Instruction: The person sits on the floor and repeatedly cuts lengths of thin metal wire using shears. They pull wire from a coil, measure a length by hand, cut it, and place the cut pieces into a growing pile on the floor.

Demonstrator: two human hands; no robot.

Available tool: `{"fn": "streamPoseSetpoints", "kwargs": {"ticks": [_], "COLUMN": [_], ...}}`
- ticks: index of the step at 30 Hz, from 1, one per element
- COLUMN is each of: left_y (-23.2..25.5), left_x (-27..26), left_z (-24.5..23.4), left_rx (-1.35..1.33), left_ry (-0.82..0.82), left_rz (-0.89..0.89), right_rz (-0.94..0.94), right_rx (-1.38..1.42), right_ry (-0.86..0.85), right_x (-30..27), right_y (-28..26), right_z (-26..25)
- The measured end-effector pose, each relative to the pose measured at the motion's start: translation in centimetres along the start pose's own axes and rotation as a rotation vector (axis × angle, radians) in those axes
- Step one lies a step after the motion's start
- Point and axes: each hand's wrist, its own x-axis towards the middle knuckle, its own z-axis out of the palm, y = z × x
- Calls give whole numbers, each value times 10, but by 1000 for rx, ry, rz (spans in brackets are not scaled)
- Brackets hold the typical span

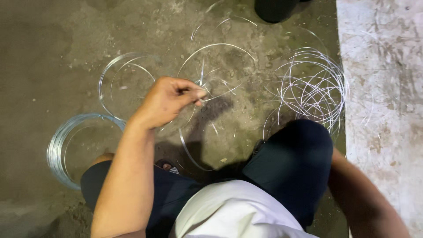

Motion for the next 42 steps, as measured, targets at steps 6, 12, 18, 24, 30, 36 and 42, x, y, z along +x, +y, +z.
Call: {"fn": "streamPoseSetpoints", "kwargs": {"ticks": [6,12,18,24,30,36,42], "left_y": [9,10,33,41,30,-26,-120], "left_x": [-23,-37,-59,-70,-80,-97,-105], "left_z": [-21,-18,-30,-33,-33,-15,11], "left_rx": [60,37,147,192,210,186,59], "left_ry": [20,-37,-166,-243,-343,-521,-571], "left_rz": [-23,-73,21,-189,-118,-171,318], "right_rz": [-61,-248,-553,-464,-467,-282,-258], "right_rx": [5,-8,-51,168,-125,-64,-89], "right_ry": [-180,-188,-15,-20,202,24,111], "right_x": [2,42,116,189,214,223,223], "right_y": [10,-17,-82,-182,-299,-400,-448], "right_z": [71,57,-31,-138,-150,-145,-66]}}
